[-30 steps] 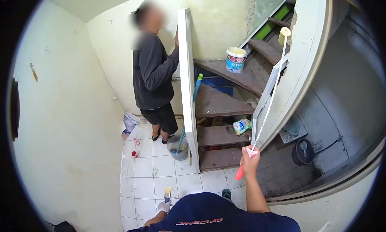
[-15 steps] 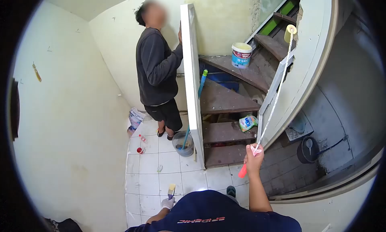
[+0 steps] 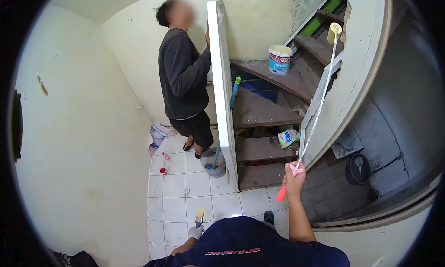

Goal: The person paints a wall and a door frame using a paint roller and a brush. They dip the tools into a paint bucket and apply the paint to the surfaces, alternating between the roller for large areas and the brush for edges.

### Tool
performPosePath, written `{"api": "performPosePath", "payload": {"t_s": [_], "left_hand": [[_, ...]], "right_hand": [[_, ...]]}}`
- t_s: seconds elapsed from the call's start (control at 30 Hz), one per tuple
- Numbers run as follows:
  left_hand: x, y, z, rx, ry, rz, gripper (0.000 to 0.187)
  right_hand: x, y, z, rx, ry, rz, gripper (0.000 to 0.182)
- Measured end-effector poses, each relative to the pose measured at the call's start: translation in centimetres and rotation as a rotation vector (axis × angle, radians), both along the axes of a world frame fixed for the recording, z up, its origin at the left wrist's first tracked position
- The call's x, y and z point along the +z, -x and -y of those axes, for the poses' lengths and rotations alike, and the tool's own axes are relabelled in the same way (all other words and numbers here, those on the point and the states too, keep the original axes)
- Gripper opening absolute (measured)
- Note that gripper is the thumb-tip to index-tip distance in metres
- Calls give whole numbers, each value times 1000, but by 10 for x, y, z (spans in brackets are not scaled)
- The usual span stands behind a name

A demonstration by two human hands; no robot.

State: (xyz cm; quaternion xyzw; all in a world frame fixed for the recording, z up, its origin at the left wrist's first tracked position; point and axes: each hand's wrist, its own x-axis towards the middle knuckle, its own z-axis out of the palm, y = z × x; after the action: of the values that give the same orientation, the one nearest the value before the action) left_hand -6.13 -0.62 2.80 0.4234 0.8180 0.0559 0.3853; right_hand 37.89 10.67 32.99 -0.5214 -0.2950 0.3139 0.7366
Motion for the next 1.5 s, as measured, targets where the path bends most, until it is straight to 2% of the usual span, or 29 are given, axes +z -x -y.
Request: {"api": "performPosePath", "payload": {"t_s": [0.07, 0.1, 0.17, 0.33, 0.57, 0.77, 0.97, 1.13, 1.5], "left_hand": [[-3, 1, -1, 3, 7, -13, 37], [13, -3, -2, -18, -6, 1, 37], [-2, 1, -2, -15, -1, -7, 36], [6, -1, -3, -30, 0, 2, 38], [-13, 4, -2, -24, 26, 0, 37], [2, -3, 0, 10, 9, -2, 37], [-11, 1, 3, -60, 15, -14, 41], [22, -7, 2, -39, -11, 21, 44], [-1, -1, 6, -22, 16, -4, 41]], "right_hand": [[0, 0, 0, 5, 15, -5, 17], [1, 1, -1, -2, 12, -11, 17], [-4, -3, -1, 13, 18, -3, 17], [-4, -3, 0, 30, 9, 17, 18], [1, 0, -1, 2, 5, -22, 16], [-1, -2, 0, -4, 26, -22, 18], [-3, -2, 2, -5, 35, -17, 18], [-7, -4, 3, 13, 13, -2, 17], [-4, -1, 8, -7, 5, -18, 16]]}}
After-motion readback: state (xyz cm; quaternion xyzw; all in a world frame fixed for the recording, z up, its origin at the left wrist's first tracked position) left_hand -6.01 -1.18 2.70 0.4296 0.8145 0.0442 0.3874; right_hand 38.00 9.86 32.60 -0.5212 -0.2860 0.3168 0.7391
